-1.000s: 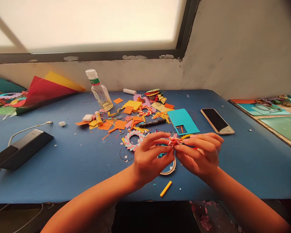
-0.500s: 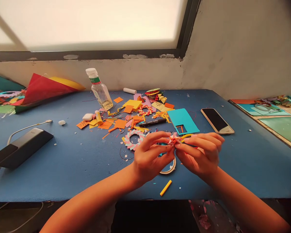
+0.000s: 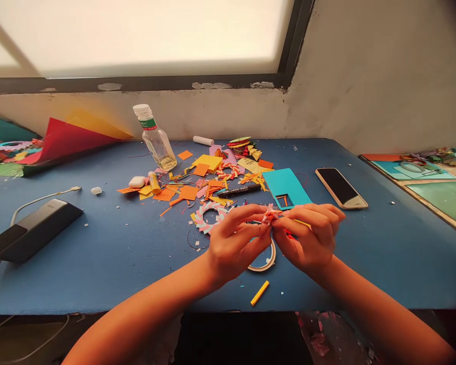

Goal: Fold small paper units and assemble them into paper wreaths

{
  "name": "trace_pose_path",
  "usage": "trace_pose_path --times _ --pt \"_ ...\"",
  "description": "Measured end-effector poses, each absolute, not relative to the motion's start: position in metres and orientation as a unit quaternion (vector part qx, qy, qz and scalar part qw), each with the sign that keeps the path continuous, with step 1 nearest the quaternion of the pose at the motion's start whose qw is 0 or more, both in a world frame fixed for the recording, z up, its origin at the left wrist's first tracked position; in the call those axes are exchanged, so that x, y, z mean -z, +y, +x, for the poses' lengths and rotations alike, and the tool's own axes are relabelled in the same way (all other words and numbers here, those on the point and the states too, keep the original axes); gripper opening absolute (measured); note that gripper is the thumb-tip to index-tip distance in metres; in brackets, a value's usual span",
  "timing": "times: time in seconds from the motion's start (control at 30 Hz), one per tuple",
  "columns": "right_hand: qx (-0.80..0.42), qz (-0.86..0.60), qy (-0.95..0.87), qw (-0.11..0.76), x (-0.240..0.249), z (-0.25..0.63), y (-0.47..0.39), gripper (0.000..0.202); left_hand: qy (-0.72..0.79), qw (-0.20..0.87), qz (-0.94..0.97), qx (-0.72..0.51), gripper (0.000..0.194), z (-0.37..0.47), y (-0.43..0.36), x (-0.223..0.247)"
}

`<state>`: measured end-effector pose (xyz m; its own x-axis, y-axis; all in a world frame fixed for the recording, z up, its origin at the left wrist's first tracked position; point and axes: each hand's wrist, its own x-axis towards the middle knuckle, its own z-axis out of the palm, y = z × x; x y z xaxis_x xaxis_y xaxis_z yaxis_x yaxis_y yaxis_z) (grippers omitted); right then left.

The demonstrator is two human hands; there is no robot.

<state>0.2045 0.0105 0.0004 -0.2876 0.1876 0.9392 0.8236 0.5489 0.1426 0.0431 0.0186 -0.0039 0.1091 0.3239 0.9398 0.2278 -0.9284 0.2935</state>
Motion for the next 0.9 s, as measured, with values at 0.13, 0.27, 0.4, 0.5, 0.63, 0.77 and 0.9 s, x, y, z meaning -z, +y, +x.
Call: trace_pose_path --times 0.13,0.27,0.4,0.5,0.63,0.77,0.9 --pt "0.339 -0.343 -0.73 0.484 0.004 0.204 0.014 0.01 0.185 0.038 0.739 -0.646 0.022 0.044 0.018 0.002" --pt "0.338 -0.337 -0.73 0.49 0.003 0.203 0.015 0.012 0.191 0.03 0.729 -0.656 0.021 0.045 0.016 -0.002" --pt "0.305 -0.337 -0.729 0.512 -0.003 0.202 0.01 0.007 0.195 0.035 0.736 -0.648 0.021 0.044 0.015 -0.003" --pt "0.328 -0.34 -0.729 0.496 -0.009 0.203 0.007 0.01 0.189 0.038 0.743 -0.641 0.02 0.043 0.018 -0.001" --pt "0.381 -0.347 -0.734 0.443 -0.016 0.208 0.007 0.017 0.193 0.036 0.745 -0.638 0.019 0.043 0.022 0.0" --pt "0.402 -0.357 -0.742 0.401 -0.023 0.208 0.008 0.017 0.204 0.021 0.753 -0.625 0.019 0.042 0.024 0.0" --pt "0.408 -0.359 -0.747 0.382 -0.028 0.206 0.007 0.016 0.211 0.01 0.765 -0.608 0.016 0.04 0.026 0.0"
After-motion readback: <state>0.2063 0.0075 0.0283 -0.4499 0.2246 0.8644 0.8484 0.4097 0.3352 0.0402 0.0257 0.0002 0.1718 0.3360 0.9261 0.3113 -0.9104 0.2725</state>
